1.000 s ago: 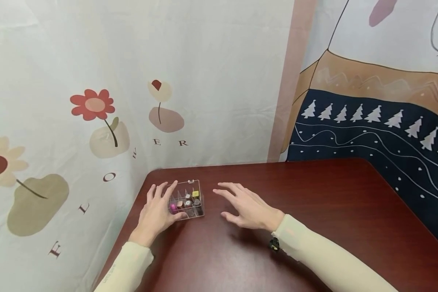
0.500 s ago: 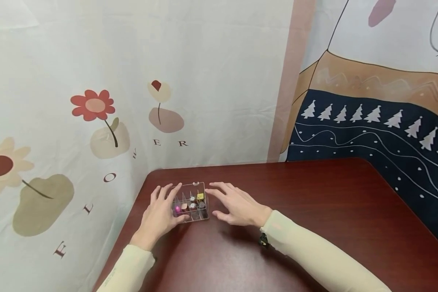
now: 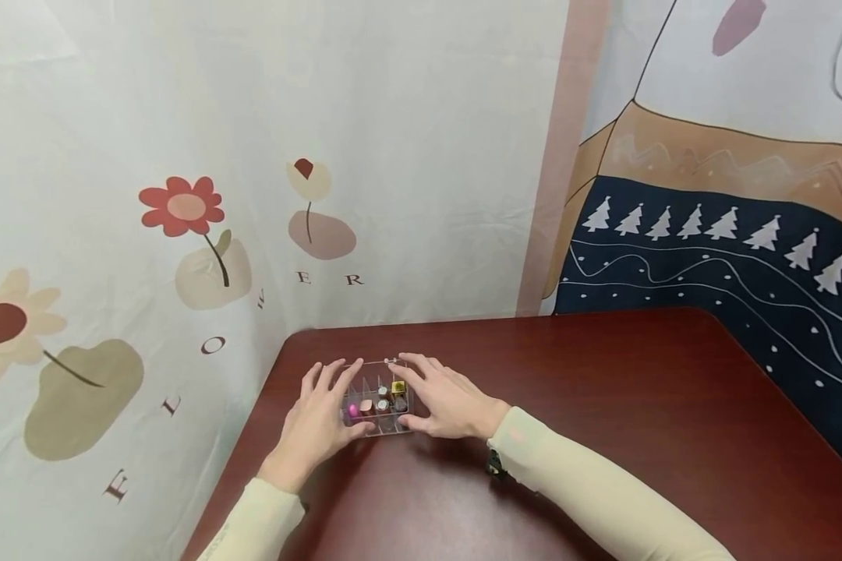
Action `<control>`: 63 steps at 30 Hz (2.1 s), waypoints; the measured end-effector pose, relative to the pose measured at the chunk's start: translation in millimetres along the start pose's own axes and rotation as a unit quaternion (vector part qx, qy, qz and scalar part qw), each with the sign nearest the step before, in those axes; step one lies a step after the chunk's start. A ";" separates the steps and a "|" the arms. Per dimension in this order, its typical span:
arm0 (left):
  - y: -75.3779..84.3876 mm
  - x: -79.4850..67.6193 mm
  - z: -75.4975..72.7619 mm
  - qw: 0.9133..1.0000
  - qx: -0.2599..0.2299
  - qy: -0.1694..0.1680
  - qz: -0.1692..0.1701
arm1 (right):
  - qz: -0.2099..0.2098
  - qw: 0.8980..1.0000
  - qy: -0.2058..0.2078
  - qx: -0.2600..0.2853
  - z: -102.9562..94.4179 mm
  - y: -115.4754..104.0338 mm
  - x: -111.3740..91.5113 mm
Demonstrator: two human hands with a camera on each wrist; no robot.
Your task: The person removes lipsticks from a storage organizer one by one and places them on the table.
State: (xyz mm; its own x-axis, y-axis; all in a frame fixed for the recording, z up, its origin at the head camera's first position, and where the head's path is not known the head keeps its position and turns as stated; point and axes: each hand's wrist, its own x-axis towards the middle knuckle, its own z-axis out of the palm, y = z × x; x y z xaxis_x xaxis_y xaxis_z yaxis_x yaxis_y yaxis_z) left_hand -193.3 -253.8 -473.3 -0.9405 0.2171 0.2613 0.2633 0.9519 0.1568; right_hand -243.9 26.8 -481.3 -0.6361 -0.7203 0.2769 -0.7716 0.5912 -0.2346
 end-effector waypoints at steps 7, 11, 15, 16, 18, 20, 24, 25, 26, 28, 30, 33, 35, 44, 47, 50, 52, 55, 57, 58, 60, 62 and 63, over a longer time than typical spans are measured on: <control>8.1 -1.2 3.1 1.000 0.009 0.002 0.004 | 0.008 1.000 0.010 -0.012 4.0 2.9 -7.0; 12.5 -3.7 5.7 1.000 0.011 -0.003 0.004 | 0.010 1.000 0.013 -0.011 4.2 5.5 -10.8; 17.7 -2.0 6.5 1.000 0.009 0.004 0.014 | 0.012 0.999 0.026 -0.020 0.9 9.2 -12.1; 18.9 -1.4 6.6 1.000 0.010 0.004 0.016 | 0.011 0.999 0.028 -0.021 0.0 10.0 -12.6; 21.3 -0.1 6.8 1.000 0.012 0.004 0.017 | 0.008 0.999 0.030 -0.018 -1.2 11.4 -14.3; 23.6 1.3 7.4 1.000 0.014 0.002 0.018 | 0.010 0.999 0.028 -0.013 -1.6 13.1 -16.9; 28.3 1.1 8.0 1.000 0.016 0.001 0.021 | 0.016 0.999 0.027 -0.003 -2.1 14.7 -23.8; 29.5 0.7 8.3 1.000 0.017 0.002 0.022 | 0.017 0.999 0.028 0.000 -2.6 15.0 -25.7; 30.8 0.4 8.8 1.000 0.017 0.001 0.024 | 0.016 0.999 0.028 0.002 -3.4 15.4 -27.5; 33.6 -0.3 9.4 1.000 0.018 0.000 0.026 | 0.017 0.999 0.026 0.006 -5.9 16.6 -31.2; 36.1 -0.7 10.1 0.999 0.018 -0.002 0.030 | 0.017 0.999 0.025 0.011 -8.4 18.2 -34.2; 38.8 -0.8 10.6 0.999 0.020 -0.004 0.034 | 0.017 0.999 0.025 0.020 -11.8 20.9 -37.3; 40.0 -0.9 10.2 0.999 0.021 -0.002 0.037 | 0.016 0.999 0.026 0.027 -13.3 22.2 -38.4; 43.3 -0.6 9.7 0.998 -0.006 0.014 0.053 | 0.015 0.999 0.036 0.037 -16.2 28.4 -45.5; 44.1 -1.3 11.1 0.998 -0.023 0.016 0.054 | 0.012 0.998 0.046 0.035 -17.5 30.5 -49.1; 45.1 -1.6 11.8 0.998 -0.040 0.013 0.048 | 0.014 0.998 0.050 0.035 -19.3 32.4 -52.7; 45.5 -1.1 12.1 0.998 -0.048 0.012 0.045 | 0.019 0.998 0.049 0.037 -20.5 33.5 -54.5; 45.8 -0.1 12.6 0.998 -0.055 0.010 0.042 | 0.025 0.998 0.048 0.038 -21.9 35.4 -56.7; 45.6 0.5 13.4 0.997 -0.061 0.010 0.043 | 0.026 0.998 0.046 0.039 -22.8 36.7 -58.2; 45.6 0.6 13.7 0.997 -0.064 0.010 0.044 | 0.026 0.998 0.046 0.041 -23.4 37.4 -58.9; 45.4 0.7 14.3 0.996 -0.069 0.010 0.046 | 0.026 0.998 0.044 0.042 -24.7 38.5 -60.4; 45.4 0.9 14.8 0.996 -0.074 0.011 0.048 | 0.026 0.998 0.043 0.047 -26.3 39.2 -61.7; 45.6 1.0 14.8 0.996 -0.077 0.011 0.049 | 0.026 0.998 0.042 0.049 -27.1 39.5 -62.2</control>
State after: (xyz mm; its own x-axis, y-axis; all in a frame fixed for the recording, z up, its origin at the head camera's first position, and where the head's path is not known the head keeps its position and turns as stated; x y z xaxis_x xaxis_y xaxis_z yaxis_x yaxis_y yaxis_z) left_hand -185.4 -207.0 -480.0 -0.9044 0.3008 0.3027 0.3849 0.8813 0.2740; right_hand -235.0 104.8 -482.5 -0.6769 -0.6538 0.3382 -0.7357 0.5862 -0.3392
